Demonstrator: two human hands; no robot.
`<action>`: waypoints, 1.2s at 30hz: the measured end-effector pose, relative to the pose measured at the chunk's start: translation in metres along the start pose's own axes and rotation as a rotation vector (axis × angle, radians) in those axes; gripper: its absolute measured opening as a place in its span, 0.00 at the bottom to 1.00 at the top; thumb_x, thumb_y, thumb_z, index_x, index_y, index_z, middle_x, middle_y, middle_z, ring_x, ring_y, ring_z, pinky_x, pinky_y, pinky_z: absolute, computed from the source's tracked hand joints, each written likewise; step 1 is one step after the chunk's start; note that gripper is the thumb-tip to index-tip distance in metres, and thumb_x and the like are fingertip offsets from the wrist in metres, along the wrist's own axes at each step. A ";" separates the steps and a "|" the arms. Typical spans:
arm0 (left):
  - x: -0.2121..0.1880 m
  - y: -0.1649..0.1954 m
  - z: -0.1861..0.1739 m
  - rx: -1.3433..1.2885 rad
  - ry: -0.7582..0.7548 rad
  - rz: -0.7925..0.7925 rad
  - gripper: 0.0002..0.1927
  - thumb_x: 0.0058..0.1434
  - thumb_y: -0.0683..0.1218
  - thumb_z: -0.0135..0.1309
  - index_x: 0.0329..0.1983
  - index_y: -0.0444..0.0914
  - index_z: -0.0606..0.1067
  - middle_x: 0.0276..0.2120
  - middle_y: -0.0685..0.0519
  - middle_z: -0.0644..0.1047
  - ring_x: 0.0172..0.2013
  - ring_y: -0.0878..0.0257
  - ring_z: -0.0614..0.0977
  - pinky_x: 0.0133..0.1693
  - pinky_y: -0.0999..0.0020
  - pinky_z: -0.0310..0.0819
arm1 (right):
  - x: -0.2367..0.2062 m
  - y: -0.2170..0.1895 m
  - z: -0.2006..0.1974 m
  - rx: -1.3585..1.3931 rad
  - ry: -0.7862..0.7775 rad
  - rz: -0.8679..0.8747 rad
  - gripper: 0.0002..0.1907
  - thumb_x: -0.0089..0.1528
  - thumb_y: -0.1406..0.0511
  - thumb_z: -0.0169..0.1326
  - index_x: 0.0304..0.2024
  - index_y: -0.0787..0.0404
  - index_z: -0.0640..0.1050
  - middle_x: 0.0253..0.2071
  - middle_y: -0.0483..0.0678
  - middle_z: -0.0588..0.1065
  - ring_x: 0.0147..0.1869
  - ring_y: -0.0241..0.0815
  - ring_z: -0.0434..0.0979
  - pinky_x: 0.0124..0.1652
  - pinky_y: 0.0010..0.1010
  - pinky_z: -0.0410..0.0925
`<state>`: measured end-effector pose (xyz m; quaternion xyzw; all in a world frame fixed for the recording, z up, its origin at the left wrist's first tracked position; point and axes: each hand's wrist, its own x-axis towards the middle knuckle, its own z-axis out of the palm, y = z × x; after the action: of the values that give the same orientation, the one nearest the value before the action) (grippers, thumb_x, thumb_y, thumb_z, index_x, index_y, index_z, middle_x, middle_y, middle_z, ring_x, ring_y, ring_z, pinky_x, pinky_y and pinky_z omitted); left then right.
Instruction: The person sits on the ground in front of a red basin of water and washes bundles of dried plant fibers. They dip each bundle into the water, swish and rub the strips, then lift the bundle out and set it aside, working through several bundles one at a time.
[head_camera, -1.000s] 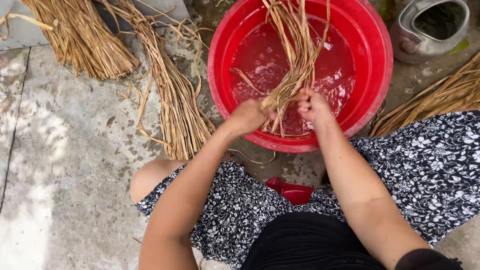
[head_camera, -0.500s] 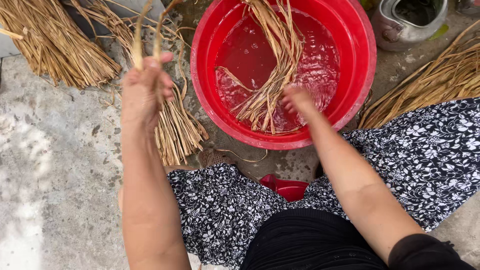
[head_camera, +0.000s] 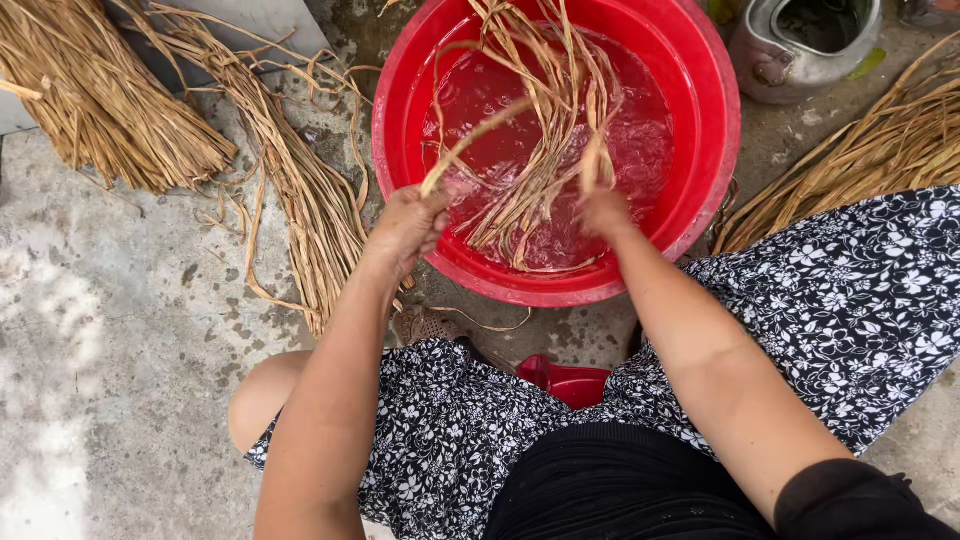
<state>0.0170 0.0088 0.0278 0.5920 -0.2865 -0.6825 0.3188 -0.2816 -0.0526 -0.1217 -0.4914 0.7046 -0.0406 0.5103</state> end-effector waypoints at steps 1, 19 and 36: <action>0.008 -0.007 0.000 0.051 0.004 -0.019 0.11 0.70 0.47 0.49 0.46 0.38 0.79 0.17 0.59 0.71 0.12 0.72 0.62 0.13 0.75 0.52 | -0.004 -0.002 0.010 -0.121 -0.182 -0.056 0.07 0.67 0.68 0.52 0.43 0.62 0.80 0.31 0.51 0.79 0.26 0.39 0.79 0.25 0.28 0.72; 0.071 -0.071 0.036 0.506 0.029 0.017 0.21 0.69 0.56 0.46 0.52 0.36 0.76 0.39 0.39 0.82 0.35 0.46 0.85 0.40 0.51 0.77 | -0.061 -0.061 0.074 0.699 -0.099 -0.435 0.13 0.72 0.60 0.51 0.38 0.61 0.79 0.24 0.44 0.75 0.22 0.31 0.70 0.21 0.19 0.64; -0.097 0.061 -0.027 0.172 0.070 0.129 0.10 0.67 0.41 0.51 0.46 0.34 0.79 0.18 0.59 0.68 0.17 0.72 0.62 0.18 0.76 0.51 | 0.003 -0.002 -0.056 1.555 0.016 0.104 0.11 0.67 0.63 0.42 0.33 0.56 0.73 0.16 0.39 0.66 0.12 0.30 0.55 0.10 0.24 0.50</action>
<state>0.0584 0.0447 0.1314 0.6211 -0.3703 -0.6122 0.3199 -0.3230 -0.0803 -0.0963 0.0413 0.4997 -0.5025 0.7043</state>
